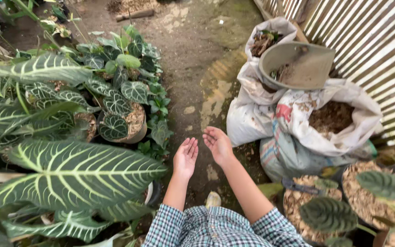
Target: The person organizes potted plants on the ground by picking them up, carrying them across the garden center, and placing them among other plants on shelves and the floor.
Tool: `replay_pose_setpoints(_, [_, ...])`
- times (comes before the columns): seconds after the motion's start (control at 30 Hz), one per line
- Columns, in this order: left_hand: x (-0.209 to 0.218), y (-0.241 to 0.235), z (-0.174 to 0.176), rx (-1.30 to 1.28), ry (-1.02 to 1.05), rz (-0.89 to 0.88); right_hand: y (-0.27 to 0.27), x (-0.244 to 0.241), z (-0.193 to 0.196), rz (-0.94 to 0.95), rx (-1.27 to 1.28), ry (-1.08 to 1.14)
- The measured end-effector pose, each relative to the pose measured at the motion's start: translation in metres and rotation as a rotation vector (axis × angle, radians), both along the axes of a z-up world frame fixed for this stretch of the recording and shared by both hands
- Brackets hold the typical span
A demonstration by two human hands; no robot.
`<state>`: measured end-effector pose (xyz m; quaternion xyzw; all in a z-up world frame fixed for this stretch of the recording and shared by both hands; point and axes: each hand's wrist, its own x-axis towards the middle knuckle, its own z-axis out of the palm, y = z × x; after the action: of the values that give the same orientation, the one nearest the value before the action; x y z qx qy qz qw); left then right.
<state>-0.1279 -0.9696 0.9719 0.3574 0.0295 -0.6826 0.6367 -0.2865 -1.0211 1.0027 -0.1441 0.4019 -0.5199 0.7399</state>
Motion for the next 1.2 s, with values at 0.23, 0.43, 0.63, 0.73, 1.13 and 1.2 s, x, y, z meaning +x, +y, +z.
replay_pose_setpoints(0.23, [-0.007,-0.046,0.003,0.023,-0.019,0.036,-0.038,-0.002,-0.024,0.013,0.095,-0.064])
replay_pose_setpoints(0.43, [0.006,-0.093,-0.015,0.038,0.003,0.075,-0.084,0.004,-0.034,0.029,0.126,-0.063])
replay_pose_setpoints(0.63, [0.037,-0.180,-0.034,0.075,0.012,0.076,-0.170,0.032,-0.043,-0.001,0.109,-0.100])
replay_pose_setpoints(0.73, [0.061,-0.244,-0.042,-0.023,0.031,0.089,-0.228,0.057,-0.046,0.002,0.084,-0.088])
replay_pose_setpoints(1.13, [0.143,-0.432,-0.036,0.033,0.001,0.081,-0.422,0.149,-0.049,0.021,0.086,-0.090])
replay_pose_setpoints(1.2, [0.145,-0.450,-0.046,0.062,0.004,0.085,-0.439,0.149,-0.059,0.027,0.117,-0.081])
